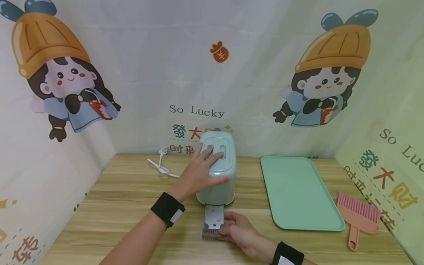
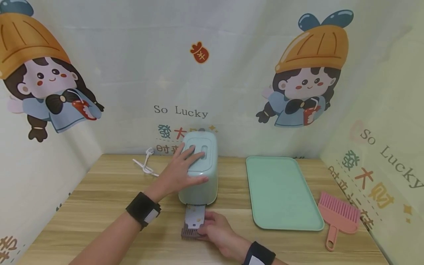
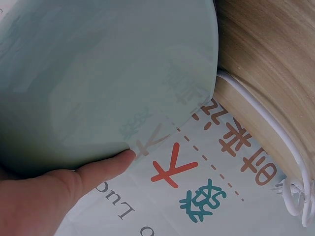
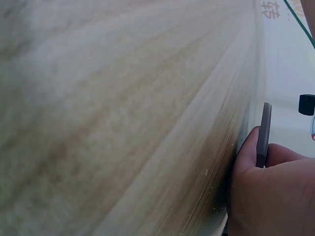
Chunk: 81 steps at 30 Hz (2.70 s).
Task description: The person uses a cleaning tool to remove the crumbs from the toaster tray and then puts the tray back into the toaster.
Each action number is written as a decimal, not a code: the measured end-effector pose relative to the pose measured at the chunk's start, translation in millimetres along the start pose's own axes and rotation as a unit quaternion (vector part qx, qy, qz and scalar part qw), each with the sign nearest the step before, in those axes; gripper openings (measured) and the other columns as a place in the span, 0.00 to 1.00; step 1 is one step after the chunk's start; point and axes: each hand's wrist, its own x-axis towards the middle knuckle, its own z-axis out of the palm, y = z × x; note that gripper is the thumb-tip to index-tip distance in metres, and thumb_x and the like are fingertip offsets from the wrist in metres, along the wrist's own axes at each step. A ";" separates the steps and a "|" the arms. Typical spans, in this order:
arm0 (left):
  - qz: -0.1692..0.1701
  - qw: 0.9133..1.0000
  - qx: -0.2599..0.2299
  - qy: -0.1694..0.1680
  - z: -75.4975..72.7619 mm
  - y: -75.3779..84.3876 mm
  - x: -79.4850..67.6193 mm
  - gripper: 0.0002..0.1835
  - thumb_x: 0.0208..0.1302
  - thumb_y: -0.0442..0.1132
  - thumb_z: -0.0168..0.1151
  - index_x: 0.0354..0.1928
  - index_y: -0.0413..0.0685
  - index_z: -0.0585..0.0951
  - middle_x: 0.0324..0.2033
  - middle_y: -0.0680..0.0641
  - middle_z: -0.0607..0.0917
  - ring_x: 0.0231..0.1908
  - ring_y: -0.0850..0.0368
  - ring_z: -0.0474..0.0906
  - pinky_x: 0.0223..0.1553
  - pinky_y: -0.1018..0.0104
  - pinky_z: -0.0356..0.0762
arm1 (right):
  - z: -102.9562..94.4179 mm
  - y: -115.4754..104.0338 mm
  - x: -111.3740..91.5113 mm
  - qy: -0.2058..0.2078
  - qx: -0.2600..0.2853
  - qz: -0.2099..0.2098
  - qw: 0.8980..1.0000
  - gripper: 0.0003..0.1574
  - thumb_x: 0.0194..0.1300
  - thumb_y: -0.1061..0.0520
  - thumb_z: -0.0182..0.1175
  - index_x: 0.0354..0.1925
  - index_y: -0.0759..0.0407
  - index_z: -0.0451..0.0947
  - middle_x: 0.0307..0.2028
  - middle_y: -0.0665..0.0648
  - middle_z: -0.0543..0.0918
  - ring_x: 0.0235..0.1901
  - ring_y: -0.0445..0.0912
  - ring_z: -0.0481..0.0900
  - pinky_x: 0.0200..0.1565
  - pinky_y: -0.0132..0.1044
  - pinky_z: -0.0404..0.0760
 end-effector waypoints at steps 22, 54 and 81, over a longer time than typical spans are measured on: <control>-0.001 1.000 -0.003 -0.002 -0.3 0.3 -0.2 0.49 0.49 0.82 0.46 0.69 0.63 0.64 0.69 0.39 0.60 0.69 0.37 0.37 0.65 0.41 0.52 | 4.4 9.2 -12.9 0.006 0.014 -0.010 1.000 0.34 0.54 0.75 0.56 0.59 0.79 0.58 0.38 0.64 0.76 0.37 0.49 0.80 0.43 0.43 0.81; -0.006 1.000 -0.006 0.001 0.7 0.0 0.8 0.49 0.48 0.82 0.47 0.69 0.64 0.64 0.69 0.40 0.60 0.70 0.38 0.37 0.64 0.42 0.54 | 8.1 12.4 -33.5 0.006 -0.040 0.032 0.999 0.29 0.54 0.73 0.58 0.55 0.74 0.65 0.34 0.58 0.76 0.34 0.46 0.78 0.39 0.40 0.82; 0.010 1.000 -0.001 0.002 -1.1 -0.8 0.0 0.48 0.50 0.81 0.48 0.68 0.61 0.65 0.68 0.39 0.61 0.69 0.37 0.40 0.65 0.42 0.52 | -8.1 21.4 -50.7 -0.017 -0.114 0.077 0.990 0.28 0.56 0.65 0.63 0.55 0.70 0.68 0.34 0.56 0.80 0.34 0.46 0.78 0.38 0.40 0.81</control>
